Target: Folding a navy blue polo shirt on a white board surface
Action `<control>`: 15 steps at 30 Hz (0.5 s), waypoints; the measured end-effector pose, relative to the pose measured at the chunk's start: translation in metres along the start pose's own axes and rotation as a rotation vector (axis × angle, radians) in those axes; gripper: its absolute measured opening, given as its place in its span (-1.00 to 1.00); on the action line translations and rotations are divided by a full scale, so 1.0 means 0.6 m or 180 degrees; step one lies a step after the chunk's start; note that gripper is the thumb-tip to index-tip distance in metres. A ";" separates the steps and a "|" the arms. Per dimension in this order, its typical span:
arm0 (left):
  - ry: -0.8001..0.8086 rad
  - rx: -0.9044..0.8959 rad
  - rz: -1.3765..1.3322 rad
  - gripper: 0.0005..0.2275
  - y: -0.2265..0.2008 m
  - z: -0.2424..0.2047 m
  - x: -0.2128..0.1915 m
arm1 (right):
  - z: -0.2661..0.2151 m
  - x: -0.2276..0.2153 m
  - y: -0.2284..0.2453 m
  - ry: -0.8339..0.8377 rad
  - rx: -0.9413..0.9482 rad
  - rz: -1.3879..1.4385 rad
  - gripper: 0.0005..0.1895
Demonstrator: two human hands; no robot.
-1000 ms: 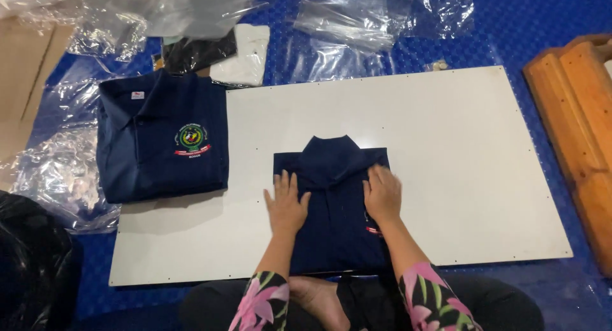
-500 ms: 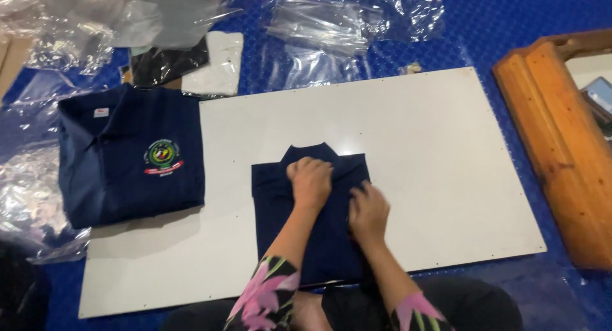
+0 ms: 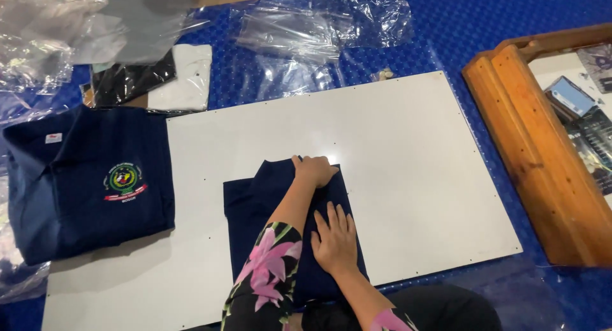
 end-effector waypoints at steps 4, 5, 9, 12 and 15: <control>-0.0134 0.0057 0.0345 -0.55 0.000 0.006 -0.003 | 0.002 0.001 -0.001 0.0035 0.0055 0.0066 -0.46; -0.0138 0.0145 0.0530 -0.56 -0.005 0.004 -0.006 | 0.002 0.000 -0.002 0.0014 0.0039 0.0065 -0.46; -0.0022 0.0297 0.0560 -0.61 -0.016 -0.002 -0.012 | 0.005 -0.004 0.000 -0.0021 0.0031 0.0091 -0.46; -0.0212 0.0029 -0.0265 -0.76 -0.008 0.010 -0.008 | -0.004 0.007 -0.005 0.0007 0.0029 0.0018 -0.45; -0.0735 0.0071 -0.0319 -0.79 -0.009 0.016 -0.007 | -0.007 0.008 -0.004 0.0011 0.0030 -0.0024 -0.43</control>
Point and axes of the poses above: each hand's wrist, its own z-axis towards the middle knuckle, its own x-axis out of the palm, y = z × x, the point moved 6 cm from there along z, towards the middle knuckle, and after that the axes turned 8 degrees about -y, right-handed, at the moved point
